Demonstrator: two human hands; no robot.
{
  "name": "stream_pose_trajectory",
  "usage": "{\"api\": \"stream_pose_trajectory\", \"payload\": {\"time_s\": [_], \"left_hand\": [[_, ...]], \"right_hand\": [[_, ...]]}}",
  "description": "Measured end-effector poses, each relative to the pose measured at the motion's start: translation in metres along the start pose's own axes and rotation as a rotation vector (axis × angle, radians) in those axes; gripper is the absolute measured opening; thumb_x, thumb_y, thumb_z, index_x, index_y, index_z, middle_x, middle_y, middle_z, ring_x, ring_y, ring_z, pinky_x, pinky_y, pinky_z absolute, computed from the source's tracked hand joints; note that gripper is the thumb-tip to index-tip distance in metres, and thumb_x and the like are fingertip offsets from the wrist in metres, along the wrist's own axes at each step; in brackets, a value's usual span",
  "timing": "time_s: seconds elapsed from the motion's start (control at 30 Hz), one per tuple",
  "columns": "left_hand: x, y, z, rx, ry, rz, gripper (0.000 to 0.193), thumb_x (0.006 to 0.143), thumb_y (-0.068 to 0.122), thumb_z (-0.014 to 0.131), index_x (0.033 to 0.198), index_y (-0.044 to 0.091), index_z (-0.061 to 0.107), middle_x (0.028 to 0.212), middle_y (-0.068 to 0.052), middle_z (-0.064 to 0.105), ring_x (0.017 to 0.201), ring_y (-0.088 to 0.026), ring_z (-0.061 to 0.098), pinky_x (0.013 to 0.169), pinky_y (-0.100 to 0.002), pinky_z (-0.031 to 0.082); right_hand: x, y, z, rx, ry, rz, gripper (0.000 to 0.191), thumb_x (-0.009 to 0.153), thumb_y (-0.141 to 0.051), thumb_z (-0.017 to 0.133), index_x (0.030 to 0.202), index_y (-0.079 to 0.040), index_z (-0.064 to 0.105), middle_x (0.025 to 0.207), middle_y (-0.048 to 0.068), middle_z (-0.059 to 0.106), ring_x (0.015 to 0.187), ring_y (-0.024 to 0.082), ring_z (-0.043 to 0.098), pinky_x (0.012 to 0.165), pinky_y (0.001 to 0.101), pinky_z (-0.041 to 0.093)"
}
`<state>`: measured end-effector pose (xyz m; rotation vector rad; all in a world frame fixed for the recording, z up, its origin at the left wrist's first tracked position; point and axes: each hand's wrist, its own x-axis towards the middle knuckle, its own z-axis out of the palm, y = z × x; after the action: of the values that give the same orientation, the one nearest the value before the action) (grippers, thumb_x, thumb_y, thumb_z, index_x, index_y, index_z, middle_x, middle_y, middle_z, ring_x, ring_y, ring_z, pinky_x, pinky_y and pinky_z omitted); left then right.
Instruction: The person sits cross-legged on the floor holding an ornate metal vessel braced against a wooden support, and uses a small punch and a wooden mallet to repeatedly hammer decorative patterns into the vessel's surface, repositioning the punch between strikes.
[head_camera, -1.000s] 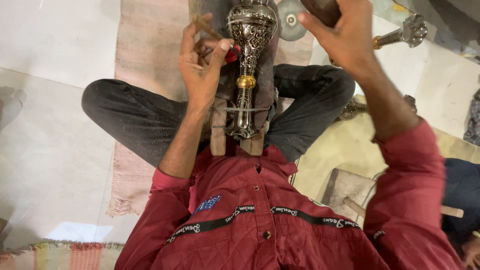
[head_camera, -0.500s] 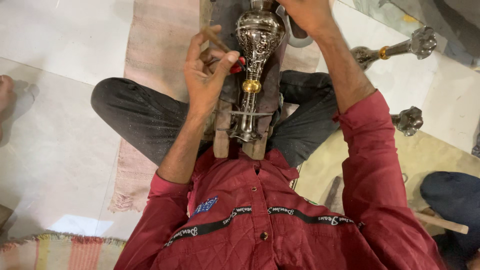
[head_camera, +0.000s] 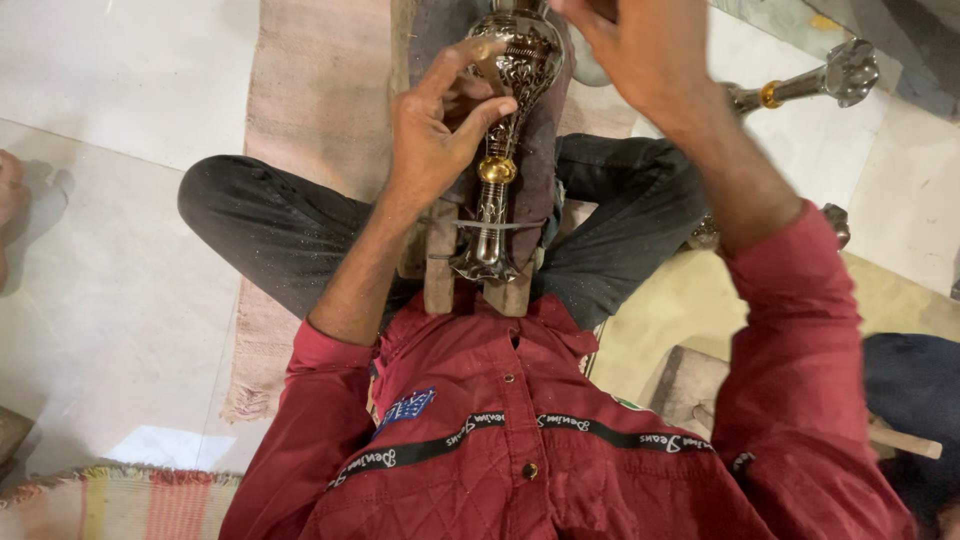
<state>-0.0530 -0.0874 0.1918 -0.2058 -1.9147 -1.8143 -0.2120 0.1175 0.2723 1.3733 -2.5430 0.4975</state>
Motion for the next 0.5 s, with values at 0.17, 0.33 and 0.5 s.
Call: {"api": "stream_pose_trajectory", "payload": {"time_s": [0.17,0.33,0.5], "left_hand": [[0.0,0.002,-0.001,0.067,0.017,0.058,0.054,0.1,0.005,0.083,0.145,0.02,0.058,0.098,-0.004,0.076,0.097,-0.011,0.078,0.087,-0.029,0.068],[-0.003,-0.007,0.001,0.115,0.04,0.059,0.053,0.1,0.008,0.083,0.145,0.02,0.057,0.096,-0.003,0.077,0.094,-0.012,0.079,0.083,-0.029,0.07],[-0.004,-0.013,0.003,0.214,0.085,0.073,0.053,0.099,0.012,0.084,0.144,0.02,0.057,0.096,-0.003,0.078,0.089,-0.013,0.08,0.08,-0.031,0.066]], "right_hand": [[-0.021,-0.029,-0.068,-0.328,-0.163,-0.153,0.038,0.109,-0.03,0.069,0.132,-0.002,0.058,0.105,0.021,0.067,0.091,0.039,0.067,0.072,0.0484,0.052],[-0.029,-0.051,-0.112,-0.362,-0.36,-0.029,0.051,0.097,-0.018,0.069,0.144,-0.004,0.052,0.103,0.027,0.066,0.087,0.046,0.067,0.07,0.0546,0.052],[-0.023,-0.058,-0.134,-0.095,-0.248,-0.093,0.04,0.103,-0.014,0.069,0.137,0.001,0.056,0.104,0.026,0.064,0.091,0.043,0.065,0.076,0.0495,0.05]]}}
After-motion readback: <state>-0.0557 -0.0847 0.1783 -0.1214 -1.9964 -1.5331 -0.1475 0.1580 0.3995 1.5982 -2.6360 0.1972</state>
